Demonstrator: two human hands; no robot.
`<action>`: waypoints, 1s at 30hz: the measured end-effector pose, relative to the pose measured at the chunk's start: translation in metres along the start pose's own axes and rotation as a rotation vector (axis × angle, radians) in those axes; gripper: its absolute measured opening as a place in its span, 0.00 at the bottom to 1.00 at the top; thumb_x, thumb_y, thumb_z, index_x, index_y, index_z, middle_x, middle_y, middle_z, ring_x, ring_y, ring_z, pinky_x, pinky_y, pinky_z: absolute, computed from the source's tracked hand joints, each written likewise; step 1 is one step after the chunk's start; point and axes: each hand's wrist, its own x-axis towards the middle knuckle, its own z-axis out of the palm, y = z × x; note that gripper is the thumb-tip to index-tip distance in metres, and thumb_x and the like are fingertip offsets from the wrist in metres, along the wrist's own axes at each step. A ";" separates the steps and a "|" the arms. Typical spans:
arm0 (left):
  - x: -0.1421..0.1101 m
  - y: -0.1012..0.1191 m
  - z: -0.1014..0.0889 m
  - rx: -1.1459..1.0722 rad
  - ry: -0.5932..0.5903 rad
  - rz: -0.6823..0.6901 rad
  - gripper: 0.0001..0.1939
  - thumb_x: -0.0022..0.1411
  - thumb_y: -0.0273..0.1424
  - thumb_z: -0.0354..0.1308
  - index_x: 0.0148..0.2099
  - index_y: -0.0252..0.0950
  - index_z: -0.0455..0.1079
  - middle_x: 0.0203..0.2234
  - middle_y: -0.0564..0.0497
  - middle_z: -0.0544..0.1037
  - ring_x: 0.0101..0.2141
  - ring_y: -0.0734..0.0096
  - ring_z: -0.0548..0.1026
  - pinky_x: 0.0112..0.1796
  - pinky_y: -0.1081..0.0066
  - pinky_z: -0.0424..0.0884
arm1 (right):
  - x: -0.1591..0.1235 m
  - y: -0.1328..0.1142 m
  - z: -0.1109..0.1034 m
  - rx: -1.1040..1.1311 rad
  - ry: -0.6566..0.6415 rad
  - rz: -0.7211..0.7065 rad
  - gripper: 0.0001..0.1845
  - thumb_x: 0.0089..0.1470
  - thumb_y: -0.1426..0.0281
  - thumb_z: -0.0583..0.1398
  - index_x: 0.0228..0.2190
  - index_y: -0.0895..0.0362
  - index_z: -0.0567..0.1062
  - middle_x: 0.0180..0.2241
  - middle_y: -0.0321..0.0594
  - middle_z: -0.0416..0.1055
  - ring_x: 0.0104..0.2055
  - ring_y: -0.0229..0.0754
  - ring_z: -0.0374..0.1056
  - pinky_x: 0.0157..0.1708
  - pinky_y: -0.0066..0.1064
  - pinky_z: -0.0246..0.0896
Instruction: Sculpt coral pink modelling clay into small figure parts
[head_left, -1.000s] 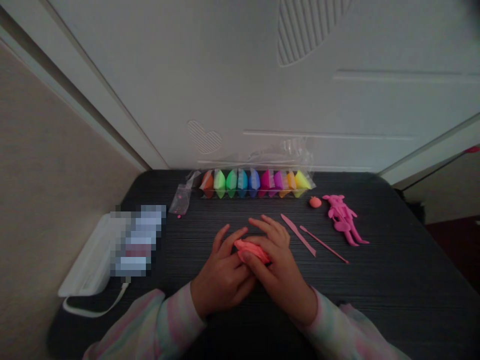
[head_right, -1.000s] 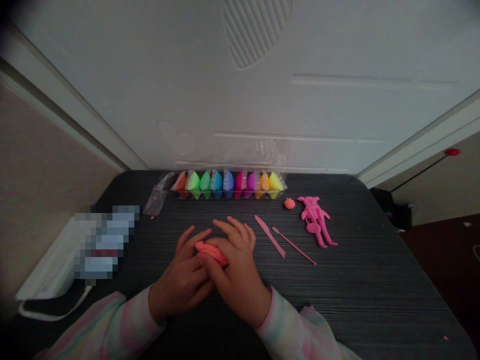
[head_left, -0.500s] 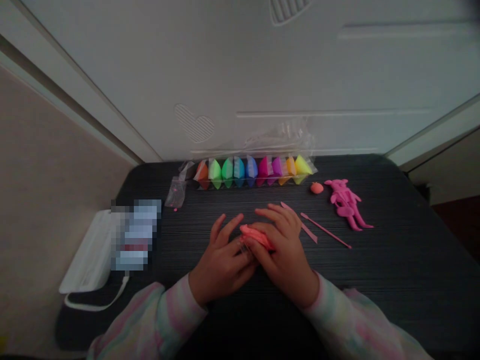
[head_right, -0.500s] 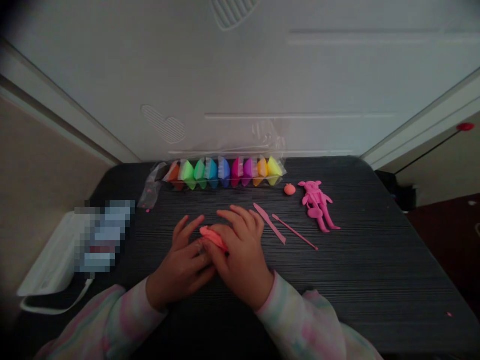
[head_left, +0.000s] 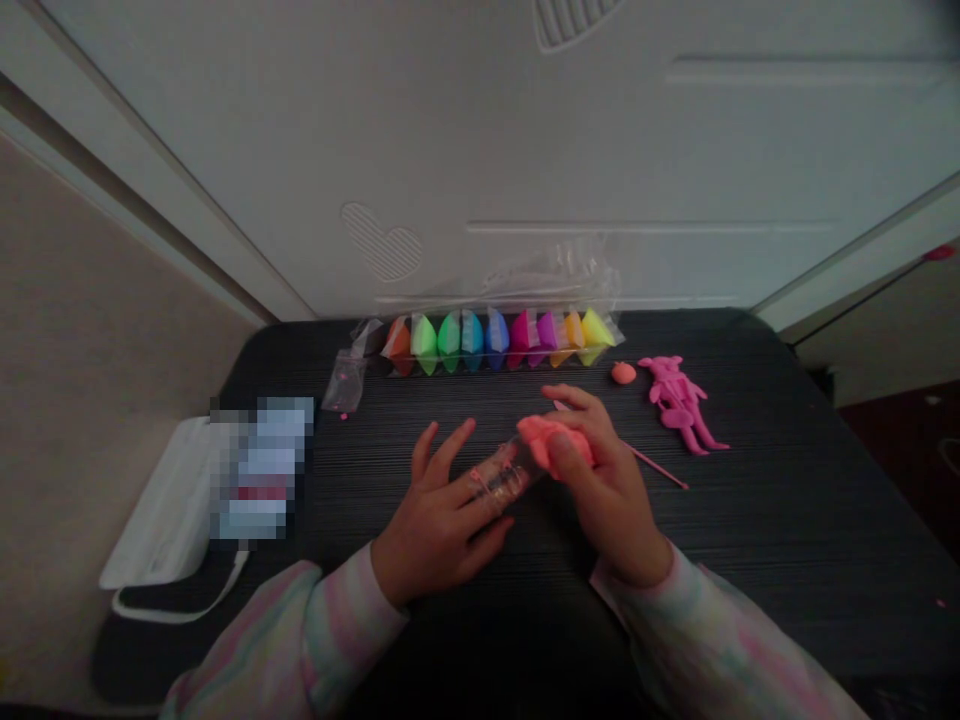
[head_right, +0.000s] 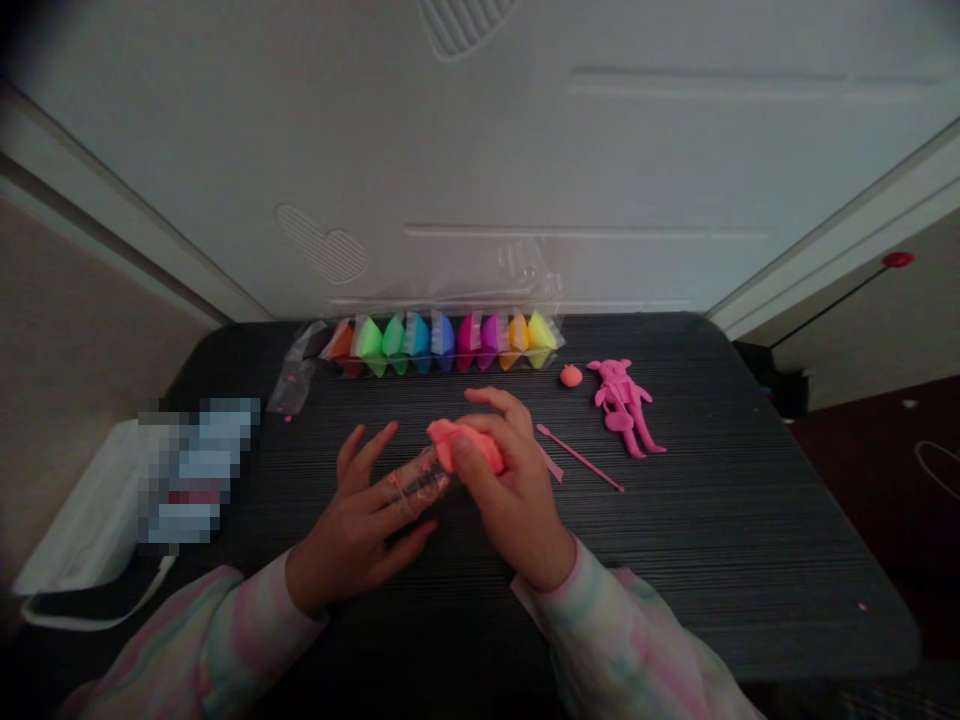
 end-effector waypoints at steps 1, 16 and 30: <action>0.000 0.001 0.000 -0.005 0.013 -0.006 0.18 0.52 0.29 0.57 0.48 0.40 0.69 0.44 0.49 0.76 0.59 0.52 0.49 0.55 0.46 0.43 | -0.003 -0.001 0.000 -0.184 -0.043 -0.114 0.09 0.52 0.64 0.56 0.34 0.52 0.74 0.45 0.41 0.67 0.53 0.48 0.57 0.53 0.45 0.48; -0.003 -0.003 -0.001 -0.073 0.039 -0.042 0.23 0.57 0.24 0.51 0.56 0.41 0.61 0.47 0.51 0.74 0.58 0.60 0.53 0.56 0.46 0.39 | 0.009 0.005 0.005 0.758 0.070 0.498 0.14 0.54 0.59 0.53 0.28 0.52 0.74 0.31 0.35 0.72 0.38 0.39 0.66 0.44 0.35 0.60; 0.007 0.000 0.003 -1.150 -0.131 -0.572 0.39 0.59 0.45 0.11 0.63 0.37 0.47 0.60 0.51 0.56 0.59 0.69 0.55 0.56 0.61 0.57 | -0.021 -0.007 0.005 -0.439 0.098 -0.418 0.14 0.51 0.68 0.56 0.42 0.47 0.66 0.46 0.41 0.59 0.53 0.51 0.53 0.52 0.48 0.47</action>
